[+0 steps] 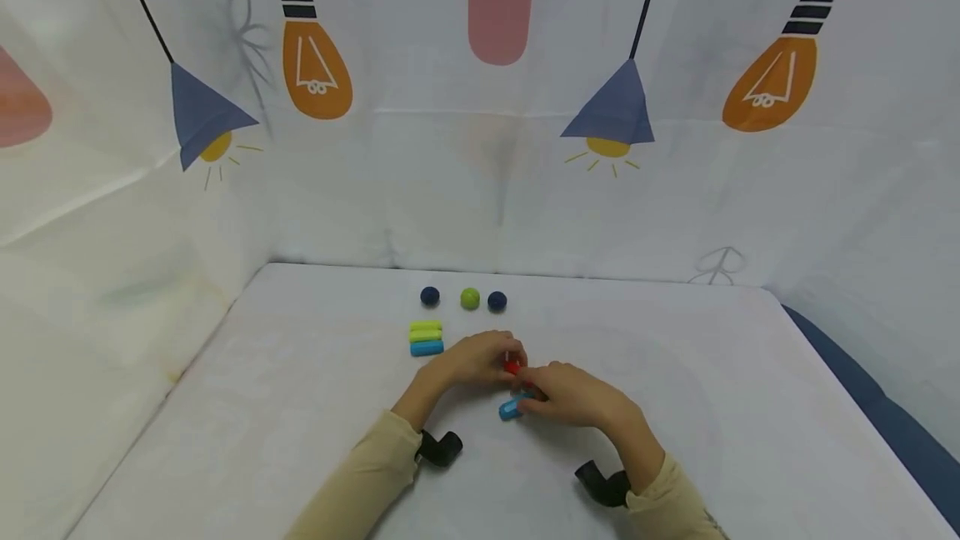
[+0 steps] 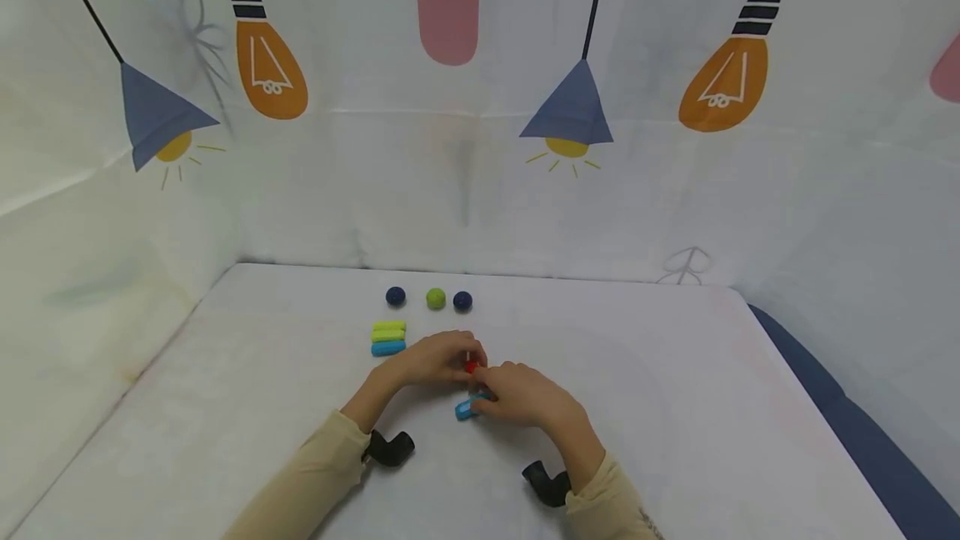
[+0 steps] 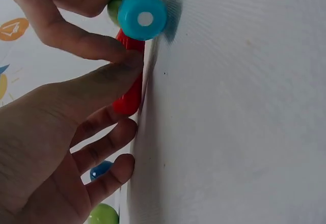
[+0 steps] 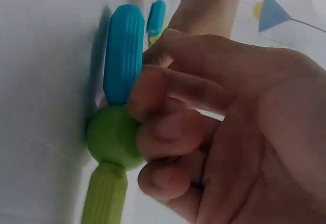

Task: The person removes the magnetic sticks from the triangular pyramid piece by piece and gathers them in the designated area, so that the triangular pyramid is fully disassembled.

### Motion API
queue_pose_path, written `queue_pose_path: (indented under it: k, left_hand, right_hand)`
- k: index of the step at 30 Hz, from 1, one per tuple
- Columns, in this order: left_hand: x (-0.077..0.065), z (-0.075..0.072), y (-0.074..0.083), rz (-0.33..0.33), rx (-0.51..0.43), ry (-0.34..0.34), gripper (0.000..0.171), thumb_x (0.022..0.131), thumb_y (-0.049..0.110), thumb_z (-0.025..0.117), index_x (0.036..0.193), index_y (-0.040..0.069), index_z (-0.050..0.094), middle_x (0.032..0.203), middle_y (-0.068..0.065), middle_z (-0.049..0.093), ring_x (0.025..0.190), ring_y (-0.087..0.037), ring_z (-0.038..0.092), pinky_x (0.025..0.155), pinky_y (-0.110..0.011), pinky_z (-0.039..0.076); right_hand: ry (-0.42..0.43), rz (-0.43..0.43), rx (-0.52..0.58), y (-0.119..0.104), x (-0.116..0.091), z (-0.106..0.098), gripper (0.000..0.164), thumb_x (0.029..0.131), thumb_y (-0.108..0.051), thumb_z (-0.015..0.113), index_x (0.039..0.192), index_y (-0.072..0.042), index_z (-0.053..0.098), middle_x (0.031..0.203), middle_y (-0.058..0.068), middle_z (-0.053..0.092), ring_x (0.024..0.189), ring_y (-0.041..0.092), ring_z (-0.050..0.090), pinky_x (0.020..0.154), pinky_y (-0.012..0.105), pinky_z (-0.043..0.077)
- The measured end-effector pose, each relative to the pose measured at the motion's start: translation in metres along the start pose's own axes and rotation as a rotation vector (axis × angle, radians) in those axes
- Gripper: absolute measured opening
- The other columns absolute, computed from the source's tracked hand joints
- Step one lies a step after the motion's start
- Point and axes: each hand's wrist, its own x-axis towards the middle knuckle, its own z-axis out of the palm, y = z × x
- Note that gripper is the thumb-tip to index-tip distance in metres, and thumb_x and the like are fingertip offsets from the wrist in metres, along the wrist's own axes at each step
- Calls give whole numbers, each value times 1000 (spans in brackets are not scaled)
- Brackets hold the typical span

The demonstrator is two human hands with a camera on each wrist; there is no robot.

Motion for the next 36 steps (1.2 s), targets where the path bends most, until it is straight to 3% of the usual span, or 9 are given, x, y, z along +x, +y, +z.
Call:
queue_pose_path:
  k: [5,8,13,19,28,36]
  left_hand:
    - [-5,0,-1,-48,31,33,15,87,29,68,100,24,63,85,7,55,75,-6,50,64,-17,41]
    - [-9,-1,-5,-74,48,43,18,86,35,69,101,26,63,83,8,55,72,-4,49,61,-18,40]
    - [-19,-14,-7,-131,98,34,21,82,36,72,100,27,65,82,9,57,71,-5,50,61,-20,40]
    - [-27,-29,-2,-168,118,-38,18,80,34,74,93,24,67,78,10,58,71,-6,51,62,-21,42]
    - [-20,-18,13,-170,152,-98,19,83,40,70,86,22,63,70,12,54,63,-4,46,57,-20,38]
    - [-14,-9,17,-166,145,-114,20,85,41,67,90,22,63,70,12,54,63,-4,47,57,-19,38]
  right_hand:
    - [-68,40,26,-2,-2,1,26,92,-28,61,112,-11,64,80,-8,60,69,7,51,65,25,44]
    - [-78,46,29,1,-1,1,22,91,-25,61,109,-11,64,90,-7,61,76,8,52,72,28,46]
    - [-79,87,12,10,-2,-4,14,90,-24,62,102,-18,65,90,-4,57,79,13,52,71,33,45]
    - [32,130,-47,24,-1,-8,3,89,-23,64,86,-22,64,97,1,54,87,15,49,75,36,44]
    - [159,112,-81,43,5,-5,11,87,-24,67,82,-18,59,103,3,56,89,16,49,75,35,43]
    - [221,56,-12,46,10,-2,37,81,-29,74,107,-9,56,96,1,59,86,14,53,76,33,46]
